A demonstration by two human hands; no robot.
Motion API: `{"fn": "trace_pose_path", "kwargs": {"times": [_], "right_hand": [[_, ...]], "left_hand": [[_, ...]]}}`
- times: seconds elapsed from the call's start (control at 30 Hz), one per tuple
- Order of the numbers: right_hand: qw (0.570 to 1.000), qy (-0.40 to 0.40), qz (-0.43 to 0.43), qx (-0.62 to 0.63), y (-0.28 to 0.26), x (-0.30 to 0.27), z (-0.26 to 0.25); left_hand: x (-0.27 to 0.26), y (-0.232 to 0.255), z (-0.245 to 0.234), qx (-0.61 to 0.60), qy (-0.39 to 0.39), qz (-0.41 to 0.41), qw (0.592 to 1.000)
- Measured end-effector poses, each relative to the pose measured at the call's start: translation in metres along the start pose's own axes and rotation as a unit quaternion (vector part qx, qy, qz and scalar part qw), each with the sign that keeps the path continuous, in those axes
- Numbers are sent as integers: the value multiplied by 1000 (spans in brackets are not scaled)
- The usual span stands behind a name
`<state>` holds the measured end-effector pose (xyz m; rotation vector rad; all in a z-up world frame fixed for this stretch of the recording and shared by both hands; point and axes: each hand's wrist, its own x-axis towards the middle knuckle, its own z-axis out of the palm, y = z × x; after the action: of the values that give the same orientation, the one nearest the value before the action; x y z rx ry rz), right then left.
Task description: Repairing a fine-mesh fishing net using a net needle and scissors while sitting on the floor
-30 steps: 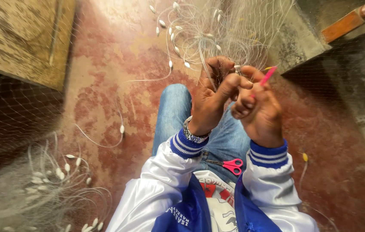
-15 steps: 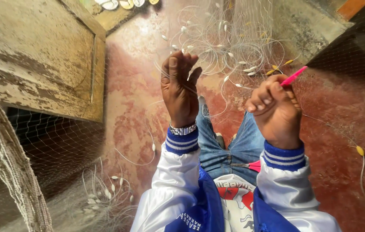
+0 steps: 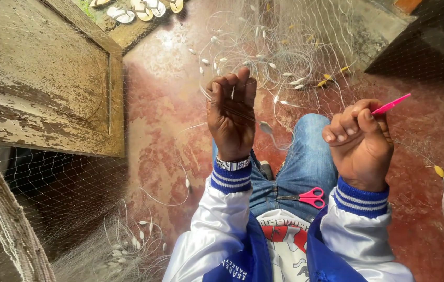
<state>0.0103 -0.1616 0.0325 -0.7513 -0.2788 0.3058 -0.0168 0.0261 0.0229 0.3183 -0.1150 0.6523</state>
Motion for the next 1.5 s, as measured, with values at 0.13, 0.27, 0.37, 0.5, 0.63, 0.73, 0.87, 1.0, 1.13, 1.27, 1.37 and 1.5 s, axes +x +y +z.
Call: {"fn": "trace_pose_path", "kwargs": {"times": [0.13, 0.27, 0.37, 0.5, 0.63, 0.73, 0.87, 1.0, 1.13, 1.27, 1.37, 1.5], "right_hand": [[1000, 7, 1, 1, -1, -4, -2], [1000, 9, 8, 2, 1, -8, -3], [1000, 9, 10, 5, 1, -10, -1], [1000, 13, 4, 5, 2, -11, -3], [1000, 12, 5, 14, -1, -13, -4], [1000, 12, -6, 2, -3, -14, -6], [1000, 0, -17, 14, -4, -17, -8], [1000, -6, -18, 18, -5, -19, -12], [1000, -4, -19, 11, -2, -20, -13], [999, -9, -16, 30, 1, -20, -12], [999, -15, -21, 32, -1, -20, -11], [999, -12, -23, 35, 1, -19, -12]], "left_hand": [[-4, -3, -11, -41, 21, -47, 998], [-3, 0, -16, -32, 41, -84, 995], [-2, 5, -8, -13, 36, -119, 992], [-2, 8, 1, 6, 5, -198, 980], [-3, 8, 11, 37, -2, -246, 969], [-5, 6, 18, 103, -70, -253, 959], [-8, 3, 15, 165, -87, -261, 947], [-9, 2, 7, 195, -94, -241, 946], [-8, -1, 11, 218, -72, -161, 960], [-5, -6, 9, 202, -35, -84, 975], [-3, -8, 10, 176, -11, -57, 983], [0, -6, 14, 134, -7, -9, 991]]}}
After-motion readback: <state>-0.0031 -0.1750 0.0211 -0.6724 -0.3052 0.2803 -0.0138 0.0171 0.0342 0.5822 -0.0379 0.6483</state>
